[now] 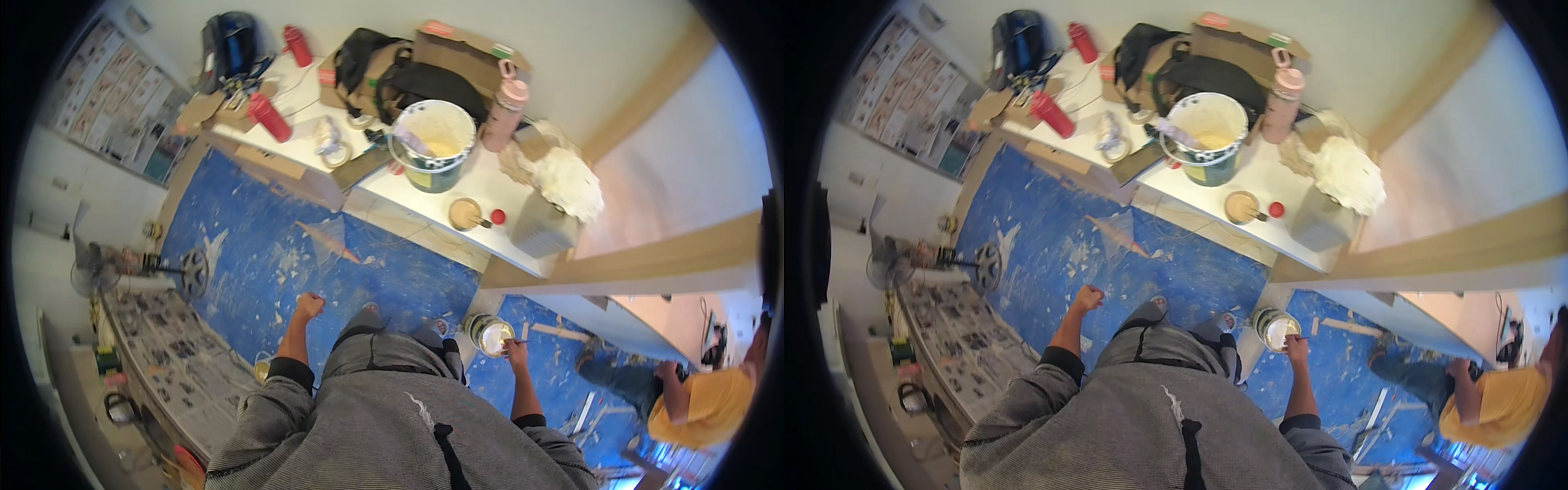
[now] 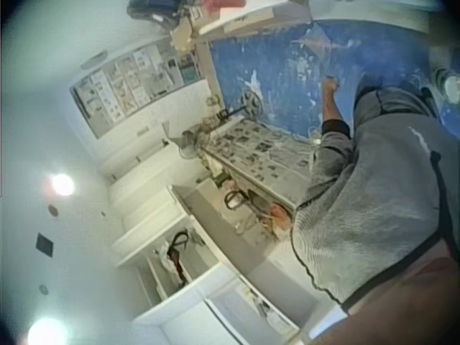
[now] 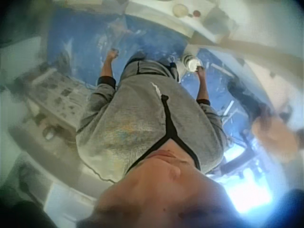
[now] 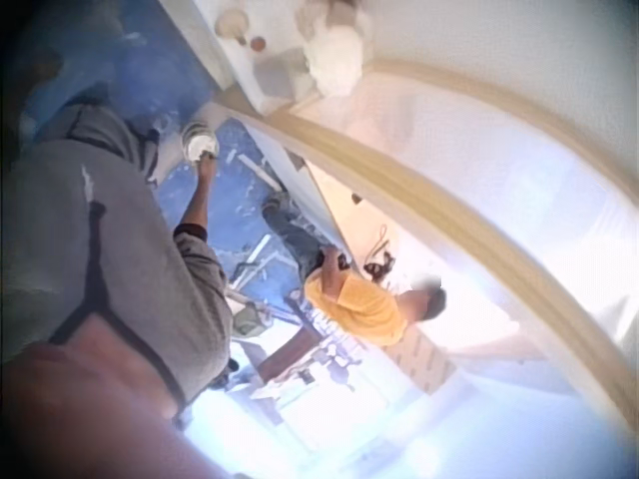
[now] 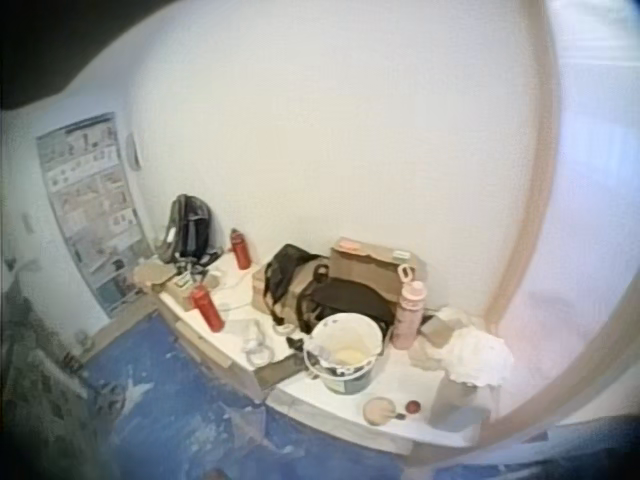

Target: The person walks through a room under renovation, picks up a small container, and pours its contents into a larger paint bucket. They then carry the bucket to a sink, add water, and stir the mixture with a stick. Finally, they wipe the inside of the bucket with a cloth.

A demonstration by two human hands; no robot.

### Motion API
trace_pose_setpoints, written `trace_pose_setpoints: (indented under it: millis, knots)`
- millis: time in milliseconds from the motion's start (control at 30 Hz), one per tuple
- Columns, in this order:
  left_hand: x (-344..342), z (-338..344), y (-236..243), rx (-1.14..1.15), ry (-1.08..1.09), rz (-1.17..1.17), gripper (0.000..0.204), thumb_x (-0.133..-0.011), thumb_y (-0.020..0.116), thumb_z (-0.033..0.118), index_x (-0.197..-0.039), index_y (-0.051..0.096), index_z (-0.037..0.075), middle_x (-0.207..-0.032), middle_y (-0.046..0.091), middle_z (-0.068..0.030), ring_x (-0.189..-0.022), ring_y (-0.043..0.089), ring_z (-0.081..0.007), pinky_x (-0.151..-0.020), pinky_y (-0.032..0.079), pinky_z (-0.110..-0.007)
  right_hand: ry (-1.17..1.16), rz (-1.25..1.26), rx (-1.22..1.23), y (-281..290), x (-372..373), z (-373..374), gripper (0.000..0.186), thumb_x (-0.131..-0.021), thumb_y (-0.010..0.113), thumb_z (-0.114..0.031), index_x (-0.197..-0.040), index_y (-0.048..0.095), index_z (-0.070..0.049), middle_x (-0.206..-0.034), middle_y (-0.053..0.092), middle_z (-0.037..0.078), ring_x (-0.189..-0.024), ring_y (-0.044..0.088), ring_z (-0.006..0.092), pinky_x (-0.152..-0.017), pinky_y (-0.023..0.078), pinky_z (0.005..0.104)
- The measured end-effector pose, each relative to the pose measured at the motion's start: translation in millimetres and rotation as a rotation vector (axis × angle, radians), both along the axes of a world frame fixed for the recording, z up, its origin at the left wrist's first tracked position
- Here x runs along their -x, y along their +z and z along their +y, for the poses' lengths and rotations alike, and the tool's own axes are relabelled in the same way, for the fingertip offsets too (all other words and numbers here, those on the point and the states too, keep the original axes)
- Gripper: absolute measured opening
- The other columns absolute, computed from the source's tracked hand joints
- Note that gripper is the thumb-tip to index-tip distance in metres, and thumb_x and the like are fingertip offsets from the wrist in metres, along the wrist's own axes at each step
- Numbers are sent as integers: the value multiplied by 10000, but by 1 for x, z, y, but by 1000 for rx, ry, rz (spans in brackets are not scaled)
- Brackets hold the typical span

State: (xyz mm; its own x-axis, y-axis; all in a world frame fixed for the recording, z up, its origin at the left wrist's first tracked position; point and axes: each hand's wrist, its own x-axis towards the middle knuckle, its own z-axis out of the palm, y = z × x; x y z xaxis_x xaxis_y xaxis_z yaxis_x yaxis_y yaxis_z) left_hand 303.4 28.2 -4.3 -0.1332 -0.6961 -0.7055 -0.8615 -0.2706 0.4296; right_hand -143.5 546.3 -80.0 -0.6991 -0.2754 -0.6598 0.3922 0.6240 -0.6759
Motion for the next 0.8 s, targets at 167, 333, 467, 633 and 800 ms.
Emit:
trace_pose_setpoints:
  millis: [167,333,467,633,800]
  knots:
    - [-17,18,27,-141,399,197,250,-845,640,204,-1024,632,29,-907,674,-80,-792,697,-227,-635,508,-343,197,-83,95,-3,-3,-85,230,-921,596,-222,-981,695,-24,-795,681,75,-613,674,174,-509,505,290]
    - [14,-13,16,-116,342,276,318,-825,720,259,-1018,631,22,-881,668,-75,-780,696,-200,-628,518,-330,262,-102,42,24,-47,-119,254,-931,589,-244,-995,695,-22,-802,690,72,-623,675,162,-519,499,282]
    - [84,-89,18,47,86,330,564,-781,808,260,-1205,543,0,-911,658,-106,-783,674,-200,-660,528,-339,89,-143,-94,-2,-78,-84,266,-904,584,-244,-974,686,-8,-775,678,84,-574,659,178,-487,500,311]
    - [171,-164,18,406,-73,537,940,-700,899,207,-1439,357,-6,-1072,617,-161,-881,644,-214,-741,547,-350,-254,-196,-255,13,-141,-34,239,-881,578,-226,-956,671,-19,-749,664,91,-562,666,203,-469,503,324]
    - [217,-201,55,297,-25,747,986,-685,912,138,-1473,334,9,-1096,608,-154,-895,632,-206,-783,546,-344,-419,-207,-214,20,-211,-72,254,-897,577,-224,-997,677,-14,-785,676,100,-619,689,210,-500,512,317]
